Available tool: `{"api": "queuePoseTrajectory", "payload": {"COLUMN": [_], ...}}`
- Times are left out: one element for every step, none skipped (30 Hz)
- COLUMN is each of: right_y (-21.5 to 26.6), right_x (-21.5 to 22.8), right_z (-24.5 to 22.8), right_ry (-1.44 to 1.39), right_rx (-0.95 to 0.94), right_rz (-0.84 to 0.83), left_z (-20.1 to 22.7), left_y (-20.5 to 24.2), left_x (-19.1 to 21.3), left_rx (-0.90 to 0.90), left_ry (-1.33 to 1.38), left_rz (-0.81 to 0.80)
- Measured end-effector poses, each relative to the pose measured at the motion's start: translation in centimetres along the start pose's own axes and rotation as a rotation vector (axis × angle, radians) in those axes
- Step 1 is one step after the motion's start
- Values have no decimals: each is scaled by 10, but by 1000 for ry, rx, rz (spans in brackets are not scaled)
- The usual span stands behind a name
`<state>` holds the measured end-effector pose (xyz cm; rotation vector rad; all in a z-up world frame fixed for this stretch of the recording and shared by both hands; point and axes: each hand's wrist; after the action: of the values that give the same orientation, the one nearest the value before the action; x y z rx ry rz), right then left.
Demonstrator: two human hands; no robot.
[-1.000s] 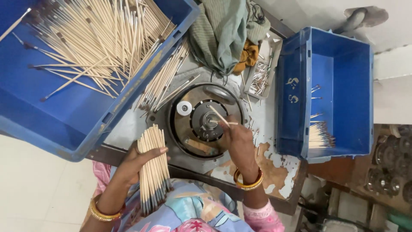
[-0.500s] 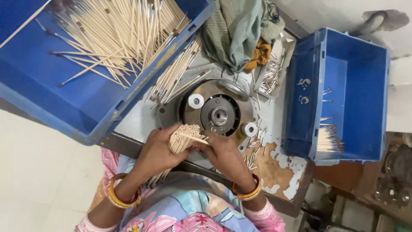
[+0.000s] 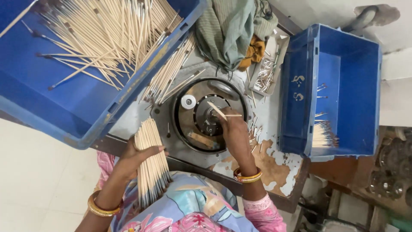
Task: The person processes wooden matchsticks by feeding them into a rotating crimping machine. They hold a bundle of sticks in their left hand and repeatedly insert them into the machine's central mechanism with their right hand. The processed sticks are then placed into a blue plastic bin.
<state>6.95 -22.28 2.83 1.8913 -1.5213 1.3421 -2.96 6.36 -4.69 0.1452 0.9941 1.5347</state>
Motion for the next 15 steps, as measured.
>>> {"api": "queuePoseTrajectory", "payload": {"right_y": [-4, -5, -6, 6, 18, 33, 24, 16, 9, 16, 23, 30, 16, 4, -8], "right_x": [6, 11, 16, 16, 17, 20, 20, 19, 19, 30, 42, 53, 67, 80, 93], "right_z": [-6, -13, -21, -29, -35, -43, -50, -57, -64, -57, -49, -43, -56, -71, -86], "right_ry": [-2, -215, -426, -430, -395, -357, -358, -318, -265, -252, -179, -115, -109, -202, -292], "right_rx": [8, -183, -375, -364, -570, -787, -788, -321, 150, 145, 51, -39, -41, -250, -462], "right_rz": [6, -37, -87, -91, -79, -55, -56, -215, -357, -351, -259, -174, -174, 15, 203], "left_z": [6, 8, 11, 19, 27, 36, 48, 60, 73, 61, 51, 39, 36, 30, 24], "left_y": [-2, 2, 6, 11, 14, 19, 24, 28, 32, 21, 10, 1, -5, -6, -6], "left_x": [-7, -11, -16, -27, -38, -50, -57, -64, -70, -64, -58, -51, -46, -38, -30], "left_rx": [-10, -56, -101, -109, -235, -353, -352, -419, -487, -492, -448, -398, -398, -280, -164], "left_ry": [-1, -91, -181, -177, -311, -449, -449, -594, -737, -734, -704, -673, -670, -454, -236], "left_rz": [1, -9, -19, -10, -35, -68, -68, -99, -131, -146, -166, -176, -181, -177, -170]}}
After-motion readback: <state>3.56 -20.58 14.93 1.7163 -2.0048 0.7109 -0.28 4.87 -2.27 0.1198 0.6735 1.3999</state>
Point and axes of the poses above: each hand's wrist, its own y-axis away from the middle knuckle, its own x-axis out of the back of the hand, z = x × y
